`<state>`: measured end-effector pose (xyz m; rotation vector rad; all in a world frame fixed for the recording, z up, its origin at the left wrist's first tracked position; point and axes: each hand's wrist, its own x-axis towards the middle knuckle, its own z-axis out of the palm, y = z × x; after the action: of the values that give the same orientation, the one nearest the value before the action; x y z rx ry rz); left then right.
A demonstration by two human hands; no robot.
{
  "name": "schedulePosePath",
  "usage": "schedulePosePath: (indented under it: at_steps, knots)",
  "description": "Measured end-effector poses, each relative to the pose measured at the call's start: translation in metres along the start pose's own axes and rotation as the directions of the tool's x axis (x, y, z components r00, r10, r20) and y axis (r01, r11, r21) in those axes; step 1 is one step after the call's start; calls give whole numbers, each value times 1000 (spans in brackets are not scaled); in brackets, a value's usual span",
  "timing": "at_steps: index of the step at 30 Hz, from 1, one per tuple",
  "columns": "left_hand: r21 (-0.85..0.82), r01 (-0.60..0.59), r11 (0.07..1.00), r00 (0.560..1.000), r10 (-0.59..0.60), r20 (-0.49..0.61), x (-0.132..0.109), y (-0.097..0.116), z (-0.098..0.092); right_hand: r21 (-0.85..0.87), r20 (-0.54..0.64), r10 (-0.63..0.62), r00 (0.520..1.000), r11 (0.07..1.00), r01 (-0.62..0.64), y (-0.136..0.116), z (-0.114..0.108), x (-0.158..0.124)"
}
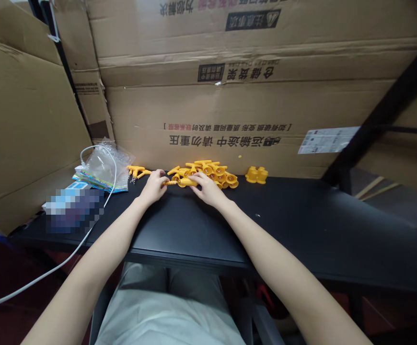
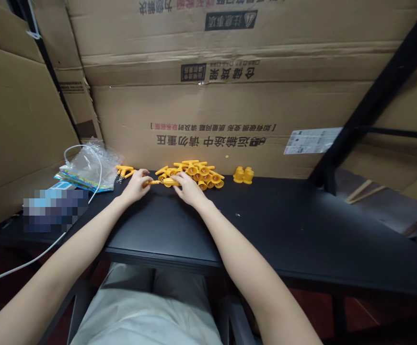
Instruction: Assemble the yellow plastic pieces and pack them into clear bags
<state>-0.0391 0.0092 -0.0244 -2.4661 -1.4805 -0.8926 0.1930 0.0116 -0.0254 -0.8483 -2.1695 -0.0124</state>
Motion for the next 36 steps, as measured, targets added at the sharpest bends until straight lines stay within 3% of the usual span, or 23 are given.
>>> schedulePosePath:
  at_steps: [5,9,13,22,26,30,33,36]
  knots:
    - [11,-16,1000,996,17,-88,-1,18,-9,29,-13,-49,999,998,49,-9,1,2]
    - [-3,173,985,977,-172,-128,-4,24,-14,38,-33,-55,998,998,56,-11,1,3]
    - [19,310,950,950,-309,-34,-5,26,-19,44,-29,-70,997,997,71,-10,1,2]
    - [-45,119,992,993,-118,31,-5,20,-24,56,5,-52,999,997,52,-1,0,0]
    - [-8,170,985,985,-169,31,-5,20,-26,94,58,-33,998,995,27,-2,-2,0]
    - [64,274,960,961,-276,15,-4,22,-26,156,35,18,999,987,-24,-2,-4,2]
    - [91,302,949,953,-304,9,-4,23,-25,282,27,78,997,956,-82,1,-6,4]
    - [94,278,956,960,-279,4,-4,22,-24,458,75,181,981,867,-195,3,-9,4]
